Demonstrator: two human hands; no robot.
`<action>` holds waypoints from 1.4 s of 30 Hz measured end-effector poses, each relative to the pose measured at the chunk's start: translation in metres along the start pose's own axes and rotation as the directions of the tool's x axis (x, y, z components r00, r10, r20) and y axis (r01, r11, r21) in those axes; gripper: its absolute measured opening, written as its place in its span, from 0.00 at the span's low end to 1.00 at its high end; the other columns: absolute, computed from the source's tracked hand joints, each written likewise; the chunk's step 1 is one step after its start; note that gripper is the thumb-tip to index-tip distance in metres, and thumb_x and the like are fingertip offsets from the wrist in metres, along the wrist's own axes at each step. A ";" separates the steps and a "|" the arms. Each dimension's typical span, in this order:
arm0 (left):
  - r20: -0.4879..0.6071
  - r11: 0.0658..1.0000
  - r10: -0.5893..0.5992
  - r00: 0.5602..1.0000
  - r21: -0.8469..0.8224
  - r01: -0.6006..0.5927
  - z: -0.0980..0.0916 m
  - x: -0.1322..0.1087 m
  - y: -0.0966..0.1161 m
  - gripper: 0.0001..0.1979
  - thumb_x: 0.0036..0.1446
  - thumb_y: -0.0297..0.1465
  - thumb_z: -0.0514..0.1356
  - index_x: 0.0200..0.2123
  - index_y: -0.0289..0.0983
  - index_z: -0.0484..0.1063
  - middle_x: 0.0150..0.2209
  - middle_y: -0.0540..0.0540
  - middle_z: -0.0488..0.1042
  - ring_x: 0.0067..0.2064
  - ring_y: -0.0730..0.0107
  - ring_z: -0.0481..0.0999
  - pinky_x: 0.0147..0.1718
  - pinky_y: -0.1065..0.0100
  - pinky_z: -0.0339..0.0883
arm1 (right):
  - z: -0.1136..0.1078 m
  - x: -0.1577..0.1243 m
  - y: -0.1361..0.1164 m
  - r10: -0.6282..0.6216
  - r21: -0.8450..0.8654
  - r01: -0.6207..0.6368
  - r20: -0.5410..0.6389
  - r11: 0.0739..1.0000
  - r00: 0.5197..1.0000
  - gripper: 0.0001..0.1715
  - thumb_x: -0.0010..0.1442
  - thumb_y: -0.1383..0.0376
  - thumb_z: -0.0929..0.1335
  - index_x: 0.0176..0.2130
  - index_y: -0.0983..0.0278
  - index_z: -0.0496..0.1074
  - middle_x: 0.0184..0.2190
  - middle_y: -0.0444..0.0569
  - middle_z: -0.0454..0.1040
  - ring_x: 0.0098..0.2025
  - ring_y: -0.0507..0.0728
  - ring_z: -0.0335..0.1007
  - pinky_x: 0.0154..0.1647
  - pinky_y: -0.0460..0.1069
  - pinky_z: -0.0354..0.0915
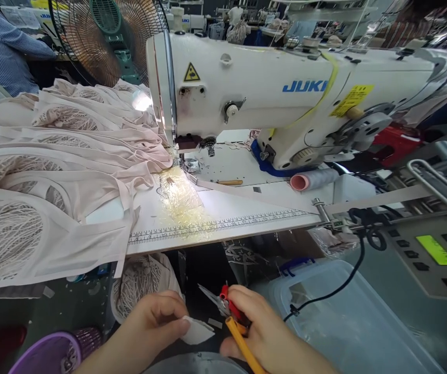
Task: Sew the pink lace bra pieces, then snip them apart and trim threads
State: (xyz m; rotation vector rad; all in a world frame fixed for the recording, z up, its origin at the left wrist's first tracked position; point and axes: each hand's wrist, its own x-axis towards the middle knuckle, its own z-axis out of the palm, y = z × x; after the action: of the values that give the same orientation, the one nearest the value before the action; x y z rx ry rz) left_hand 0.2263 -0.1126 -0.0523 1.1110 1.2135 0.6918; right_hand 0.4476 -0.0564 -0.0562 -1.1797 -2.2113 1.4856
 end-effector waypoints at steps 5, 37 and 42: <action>0.009 0.989 0.017 1.000 0.145 -0.019 0.000 0.000 0.008 0.14 0.56 0.38 0.58 0.25 0.35 0.76 0.28 0.48 0.69 0.32 0.70 0.69 0.32 0.71 0.62 | 0.025 0.015 -0.016 -0.042 0.293 0.054 -0.049 0.955 0.998 0.25 0.48 0.47 0.72 0.26 0.62 0.61 0.26 0.41 0.59 0.25 0.51 0.53 0.24 0.45 0.53; -0.088 0.209 0.790 0.606 0.969 -0.132 -0.110 0.016 -0.007 0.11 0.60 0.26 0.50 0.33 0.40 0.72 0.43 0.45 0.74 0.44 0.61 0.71 0.41 0.63 0.66 | 0.015 0.125 -0.047 -0.630 -0.739 0.271 -0.257 0.617 0.732 0.09 0.56 0.72 0.59 0.26 0.61 0.60 0.20 0.44 0.66 0.22 0.53 0.60 0.21 0.46 0.51; 0.202 0.038 0.802 0.562 0.922 -0.386 -0.123 0.007 0.004 0.12 0.64 0.23 0.48 0.42 0.35 0.71 0.39 0.43 0.78 0.50 0.62 0.72 0.51 0.63 0.64 | 0.017 0.127 -0.042 -0.646 -0.761 0.280 -0.229 0.585 0.728 0.10 0.56 0.72 0.59 0.26 0.62 0.62 0.21 0.45 0.66 0.22 0.54 0.62 0.22 0.47 0.54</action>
State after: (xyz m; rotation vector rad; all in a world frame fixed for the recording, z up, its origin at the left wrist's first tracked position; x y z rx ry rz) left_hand 0.1107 -0.0699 -0.0475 2.7689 1.4523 0.9170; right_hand 0.3338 0.0171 -0.0581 -0.8268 -2.4457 0.0682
